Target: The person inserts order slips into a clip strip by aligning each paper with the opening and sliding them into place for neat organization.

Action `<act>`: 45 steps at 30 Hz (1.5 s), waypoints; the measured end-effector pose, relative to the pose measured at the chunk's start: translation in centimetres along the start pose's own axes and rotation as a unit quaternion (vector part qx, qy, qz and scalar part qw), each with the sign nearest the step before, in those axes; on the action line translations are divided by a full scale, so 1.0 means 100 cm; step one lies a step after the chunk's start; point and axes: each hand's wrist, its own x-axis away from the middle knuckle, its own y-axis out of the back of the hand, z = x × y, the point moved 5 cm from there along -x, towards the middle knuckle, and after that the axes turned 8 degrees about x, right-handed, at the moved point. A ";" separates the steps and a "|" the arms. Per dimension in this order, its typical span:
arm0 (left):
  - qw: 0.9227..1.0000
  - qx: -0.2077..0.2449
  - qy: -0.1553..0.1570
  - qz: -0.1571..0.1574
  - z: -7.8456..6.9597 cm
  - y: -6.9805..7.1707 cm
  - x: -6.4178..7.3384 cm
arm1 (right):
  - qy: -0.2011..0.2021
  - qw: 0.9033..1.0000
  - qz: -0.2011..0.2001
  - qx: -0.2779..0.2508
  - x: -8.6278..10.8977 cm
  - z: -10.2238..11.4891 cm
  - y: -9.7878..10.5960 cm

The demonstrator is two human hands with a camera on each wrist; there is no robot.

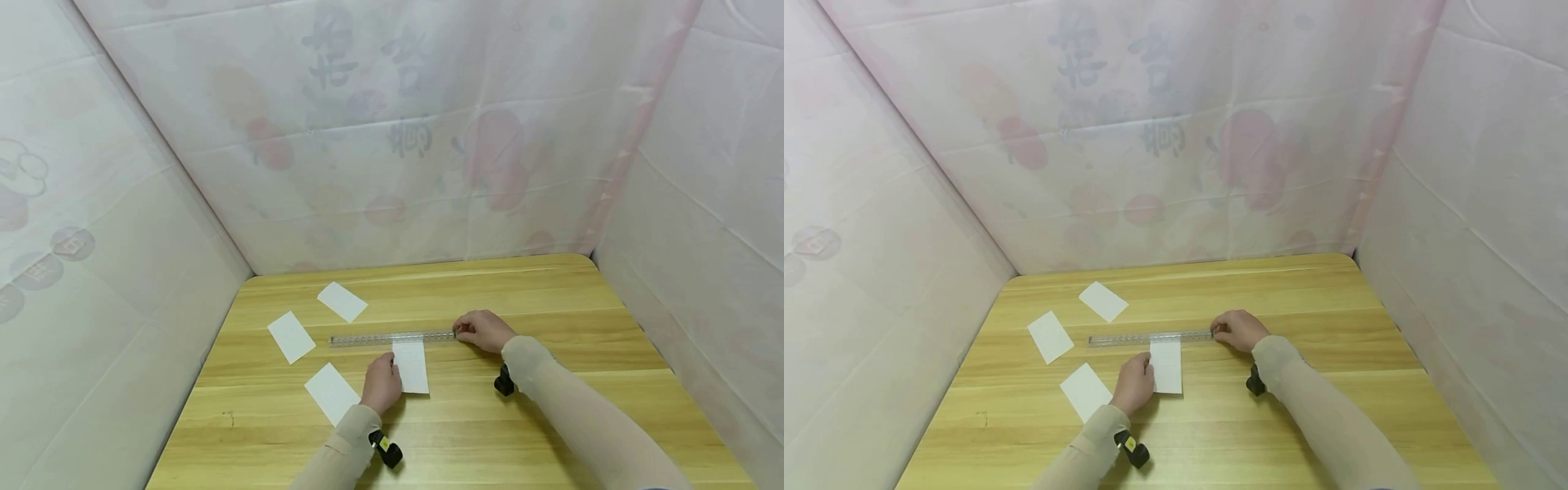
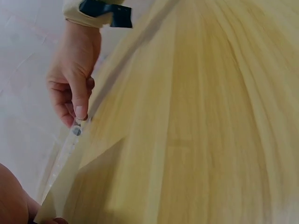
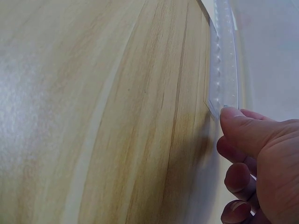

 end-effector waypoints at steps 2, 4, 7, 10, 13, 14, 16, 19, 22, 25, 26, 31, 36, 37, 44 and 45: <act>1.000 0.015 0.003 0.007 0.001 -0.001 -0.001 | -0.001 1.000 -0.001 0.001 0.000 0.000 0.000; 1.000 0.026 0.003 0.012 0.001 -0.001 -0.001 | -0.001 1.000 -0.002 0.002 0.000 0.000 0.000; 0.999 0.031 0.008 0.016 0.001 -0.002 -0.001 | 0.003 1.000 -0.002 0.002 0.000 0.001 0.001; 0.999 0.033 0.011 0.017 0.001 -0.003 -0.001 | 0.006 1.000 -0.001 0.002 0.001 0.002 0.001; 0.999 0.034 0.011 0.017 0.001 -0.004 -0.002 | 0.002 1.000 0.000 0.003 0.001 0.003 0.002; 0.999 0.034 0.010 0.017 0.001 -0.005 -0.002 | 0.000 1.000 0.000 0.005 0.001 0.002 0.002; 0.999 0.034 0.010 0.017 0.001 -0.006 -0.002 | -0.001 1.000 -0.001 0.007 0.001 0.002 0.002; 0.999 0.034 0.010 0.015 0.000 -0.007 -0.002 | 0.001 1.000 -0.002 0.009 0.001 0.002 0.002; 0.999 0.035 0.011 0.014 -0.001 -0.007 -0.001 | 0.000 1.000 -0.002 0.007 0.001 0.002 0.001; 0.999 0.036 0.009 0.016 -0.003 -0.007 -0.001 | 0.002 1.000 -0.003 0.003 0.001 0.001 0.001; 0.999 0.036 0.008 0.017 -0.004 -0.007 -0.001 | 0.005 1.000 -0.004 0.004 0.001 0.001 0.001; 0.999 0.034 0.009 0.016 -0.006 -0.008 -0.002 | 0.011 1.000 -0.007 0.004 0.000 0.000 0.001; 0.999 0.033 0.013 0.015 -0.008 -0.010 -0.002 | 0.011 1.000 -0.006 0.004 0.000 -0.001 0.001; 0.999 0.034 0.014 0.014 -0.009 -0.011 -0.002 | 0.011 1.000 -0.006 0.004 0.000 -0.001 0.001; 0.999 0.037 0.012 0.012 -0.009 -0.014 -0.002 | 0.011 1.000 -0.005 0.005 0.001 0.000 0.000; 0.999 0.038 0.013 0.011 -0.009 -0.015 -0.002 | 0.009 1.000 -0.005 0.005 0.001 0.001 0.000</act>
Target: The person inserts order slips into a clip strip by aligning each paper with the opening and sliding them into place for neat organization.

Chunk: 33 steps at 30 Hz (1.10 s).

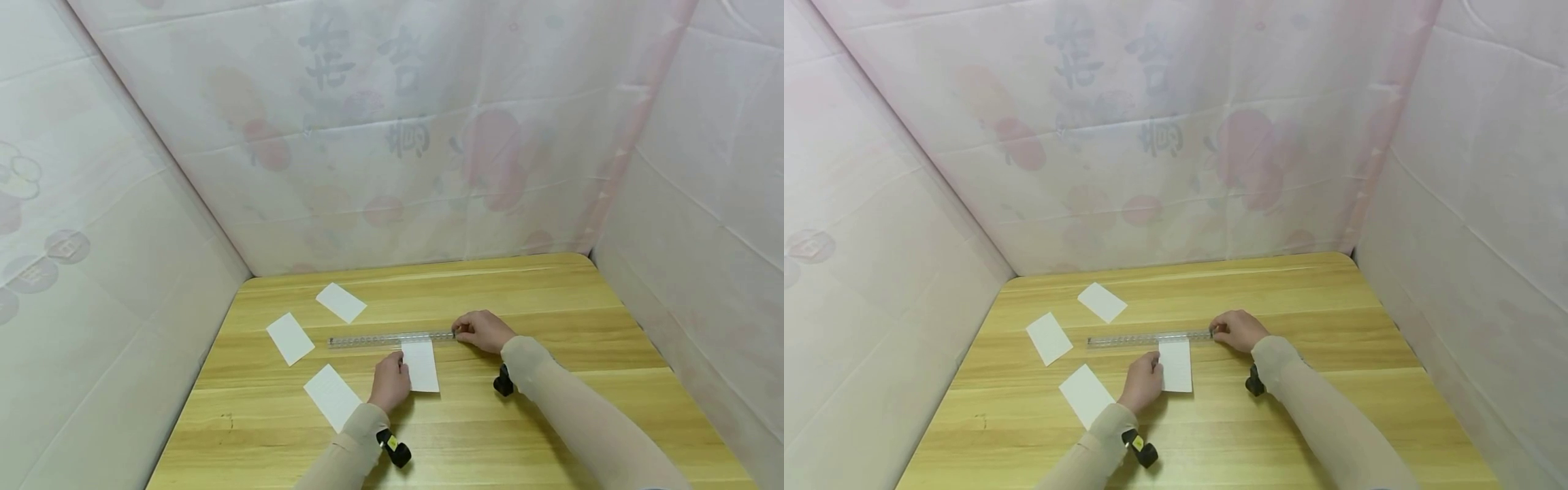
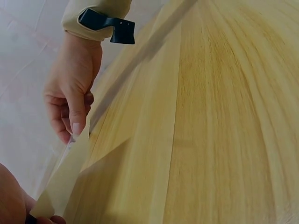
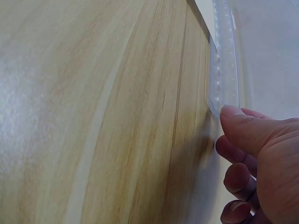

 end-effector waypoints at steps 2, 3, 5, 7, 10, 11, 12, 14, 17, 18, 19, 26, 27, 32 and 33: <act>1.000 0.003 -0.001 -0.001 0.000 -0.001 0.000 | -0.005 1.000 0.002 -0.001 0.000 0.001 0.000; 1.000 0.004 -0.001 -0.002 0.000 -0.001 0.000 | -0.008 1.000 0.003 -0.002 0.001 0.001 0.000; 1.000 0.009 0.002 -0.002 0.000 -0.001 0.000 | -0.011 1.000 0.004 -0.002 0.001 0.001 0.000; 1.000 0.016 0.004 -0.002 0.000 -0.002 0.000 | -0.013 1.000 0.004 -0.002 0.001 0.001 0.000; 1.000 0.028 0.006 -0.002 0.000 -0.003 0.000 | -0.011 1.000 0.002 -0.002 0.001 0.001 0.000; 1.000 0.030 0.006 -0.002 -0.001 -0.003 0.000 | -0.012 1.000 0.002 -0.002 0.001 0.000 0.000; 0.999 0.033 0.006 -0.003 -0.002 -0.003 0.000 | -0.010 1.000 0.002 -0.001 0.000 0.000 0.000; 0.999 0.035 0.006 -0.004 -0.003 -0.003 0.001 | -0.007 1.000 0.002 0.000 0.000 -0.001 0.000; 0.999 0.037 0.008 -0.003 -0.005 -0.003 0.001 | -0.005 1.000 0.002 0.001 0.000 -0.001 0.000; 0.999 0.038 0.008 -0.002 -0.005 -0.003 0.001 | -0.006 1.000 0.001 0.000 0.000 -0.001 0.000; 0.999 0.040 0.009 -0.002 -0.005 -0.003 0.001 | -0.007 1.000 0.001 0.000 0.000 -0.001 0.000; 0.999 0.041 0.005 -0.006 -0.004 -0.004 -0.001 | -0.005 1.000 0.000 0.002 0.000 -0.001 0.000; 0.999 0.038 0.002 -0.009 -0.004 -0.004 -0.001 | -0.005 1.000 0.001 0.002 0.000 -0.002 0.000; 0.999 0.036 0.004 -0.015 -0.002 -0.005 -0.003 | -0.003 1.000 0.001 -0.002 -0.001 -0.003 -0.001; 0.999 0.037 0.005 -0.016 -0.001 -0.005 -0.003 | -0.001 1.000 0.002 -0.002 -0.001 -0.003 -0.001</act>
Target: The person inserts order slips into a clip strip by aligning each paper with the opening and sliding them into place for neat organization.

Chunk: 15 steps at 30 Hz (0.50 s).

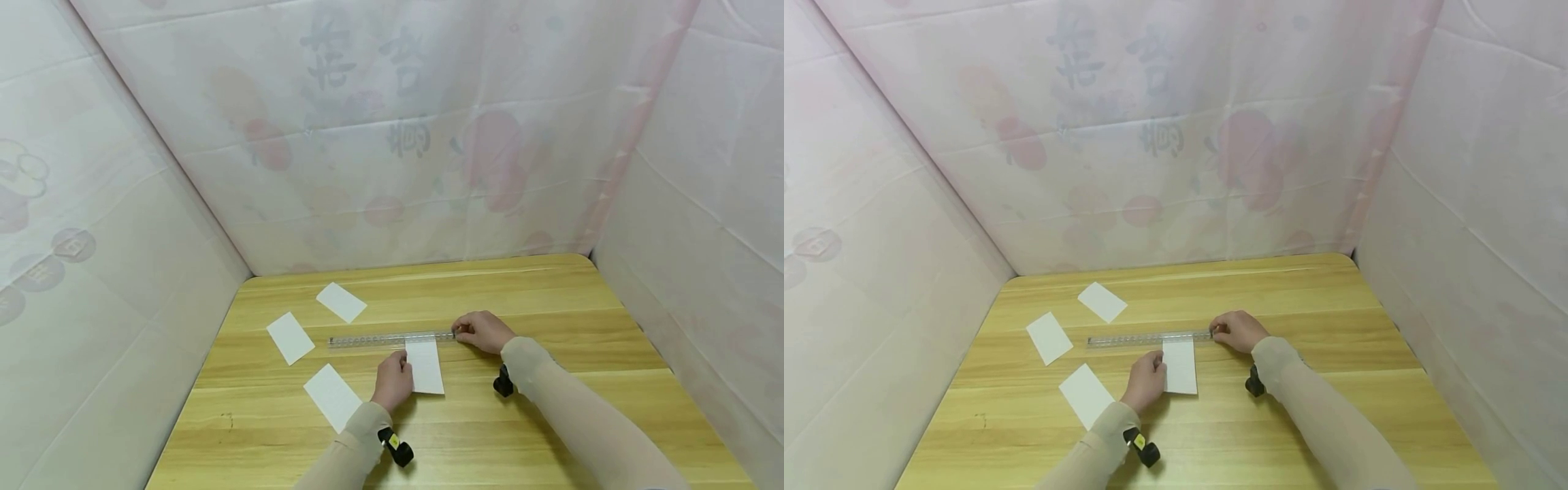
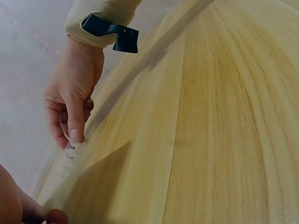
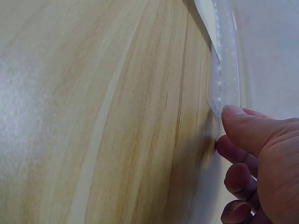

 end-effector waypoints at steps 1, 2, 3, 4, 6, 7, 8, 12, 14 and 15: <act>1.000 0.002 0.003 -0.001 0.000 0.000 0.000 | 0.002 1.000 0.000 0.000 0.000 0.000 0.000; 1.000 0.005 0.007 0.000 0.000 0.000 0.000 | 0.003 1.000 0.000 -0.001 0.000 0.000 0.000; 1.000 0.010 0.011 0.001 0.001 0.000 0.000 | 0.004 1.000 0.000 -0.001 0.000 0.000 0.000; 1.000 0.013 0.014 0.002 0.000 0.000 0.000 | 0.003 1.000 0.000 0.000 0.000 0.000 0.000; 1.000 0.019 0.019 0.003 0.001 0.001 -0.001 | 0.001 1.000 -0.001 -0.001 0.000 0.000 0.001; 0.999 0.023 0.023 0.004 0.001 0.001 -0.001 | 0.002 1.000 -0.002 0.000 0.000 0.000 0.001; 0.999 0.028 0.025 0.006 0.001 0.001 -0.001 | 0.002 1.000 -0.004 0.000 0.001 0.001 0.001; 0.998 0.046 0.039 0.010 0.004 0.001 -0.003 | 0.002 1.000 -0.003 0.001 0.001 0.001 0.001; 0.997 0.058 0.051 0.011 0.006 0.000 -0.004 | -0.002 1.000 -0.001 0.000 0.001 0.001 0.001; 0.996 0.064 0.058 0.012 0.008 0.000 -0.005 | -0.004 1.000 0.001 -0.001 0.000 0.000 0.001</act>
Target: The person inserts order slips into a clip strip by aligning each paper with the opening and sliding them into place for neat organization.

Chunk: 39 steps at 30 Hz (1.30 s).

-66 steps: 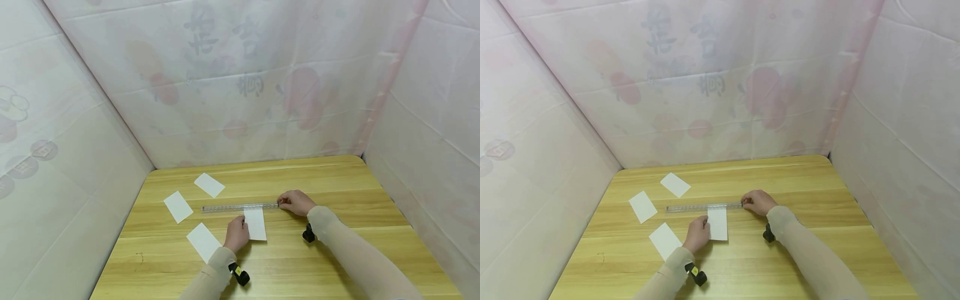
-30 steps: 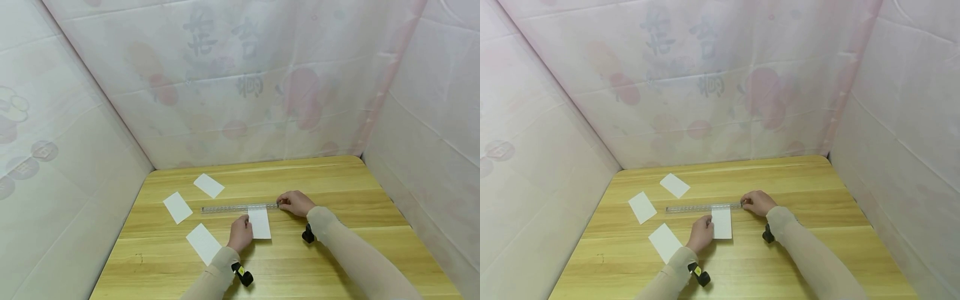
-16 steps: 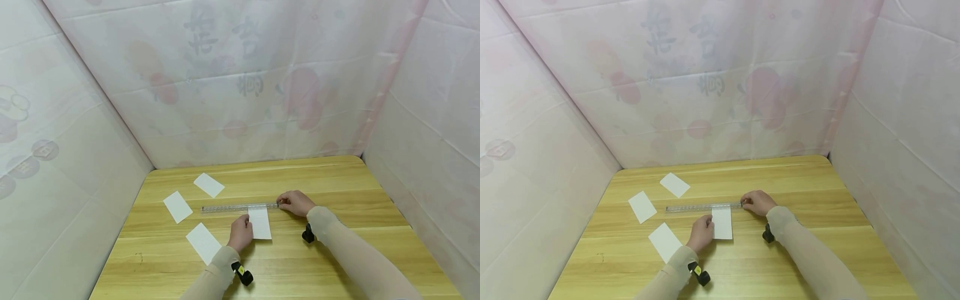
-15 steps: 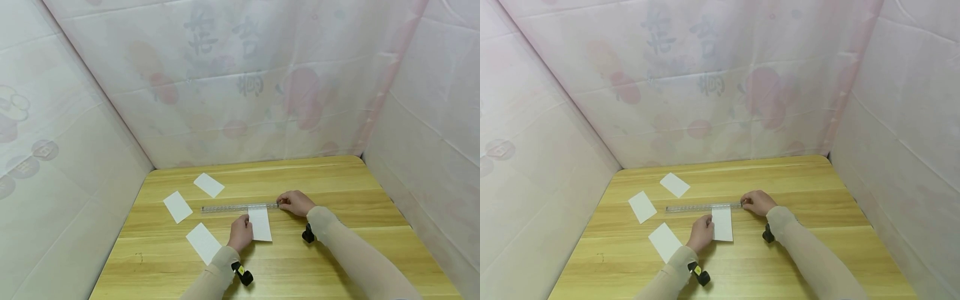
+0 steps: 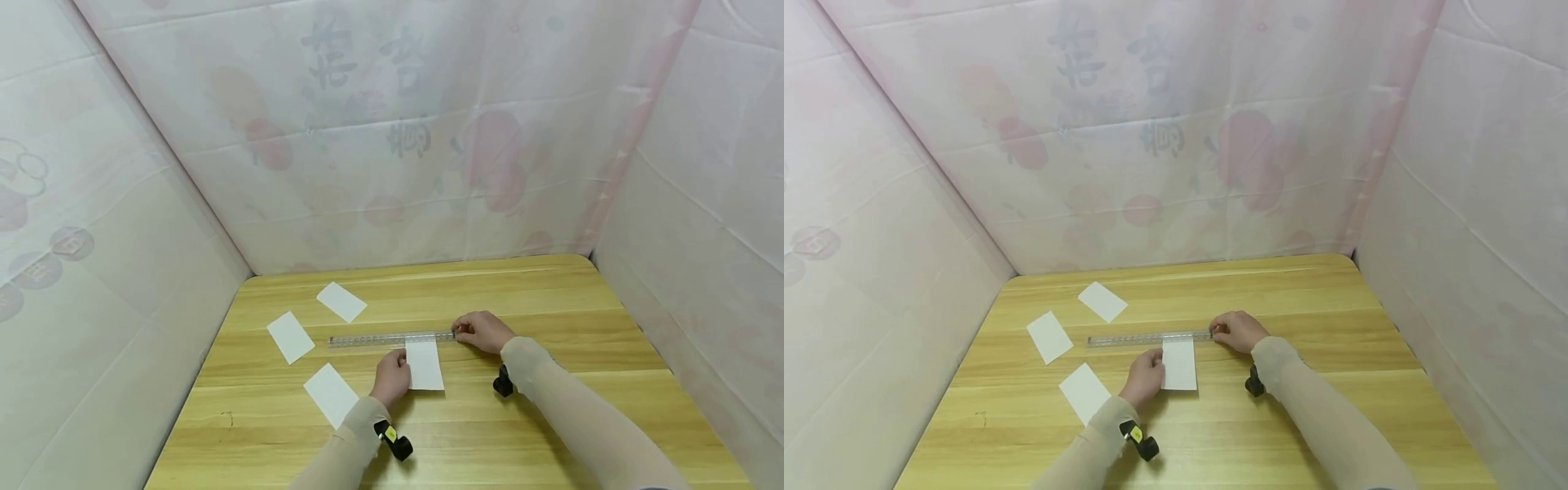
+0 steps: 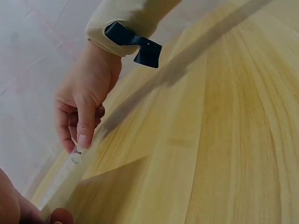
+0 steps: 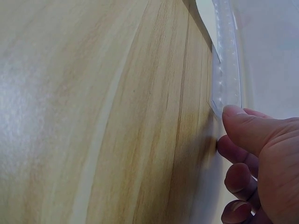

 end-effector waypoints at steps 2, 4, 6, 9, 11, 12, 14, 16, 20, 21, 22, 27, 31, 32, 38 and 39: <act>1.000 0.010 0.009 0.000 0.002 0.000 -0.001 | 0.001 1.000 0.001 0.000 0.000 0.000 0.000; 1.000 0.018 0.017 0.003 0.002 0.000 -0.001 | -0.001 1.000 0.001 0.002 0.000 0.000 0.000; 0.999 0.024 0.023 0.005 0.003 0.000 -0.002 | -0.002 1.000 0.001 0.004 0.000 0.001 0.001; 0.999 0.028 0.026 0.004 0.002 -0.001 -0.002 | -0.006 1.000 0.002 0.004 0.000 0.002 0.002; 0.999 0.028 0.025 0.003 0.002 -0.001 -0.002 | -0.007 1.000 0.002 0.005 0.000 0.003 0.002; 0.999 0.026 0.023 0.003 0.002 -0.001 -0.002 | -0.006 1.000 0.003 0.005 0.000 0.003 0.002; 0.999 0.025 0.020 0.002 0.002 -0.002 -0.002 | -0.006 1.000 0.003 0.004 0.000 0.004 0.002; 0.999 0.026 0.019 0.003 0.002 -0.002 -0.002 | -0.007 1.000 0.003 0.004 0.001 0.004 0.003; 1.000 0.021 0.012 0.003 0.001 -0.003 -0.002 | -0.004 1.000 0.000 0.002 0.001 0.003 0.003; 1.000 0.020 0.010 0.004 0.000 -0.004 -0.002 | -0.001 1.000 0.000 0.002 0.001 0.002 0.002; 1.000 0.017 0.009 0.004 0.000 -0.004 -0.002 | 0.001 1.000 -0.001 0.002 0.001 0.002 0.002; 1.000 0.018 0.007 0.003 -0.001 -0.005 -0.002 | 0.006 1.000 -0.004 -0.002 0.001 0.000 -0.001; 1.000 0.018 0.004 0.001 -0.003 -0.006 -0.002 | 0.004 1.000 -0.008 -0.003 0.001 0.000 -0.001; 1.000 0.019 0.005 0.002 -0.003 -0.006 -0.002 | 0.005 1.000 -0.008 -0.002 0.001 0.000 -0.001; 1.000 0.024 0.008 0.003 -0.004 -0.008 -0.002 | 0.010 1.000 -0.009 0.002 0.002 0.003 0.001; 1.000 0.024 0.007 0.003 -0.004 -0.008 -0.002 | 0.009 1.000 -0.009 0.003 0.002 0.003 0.001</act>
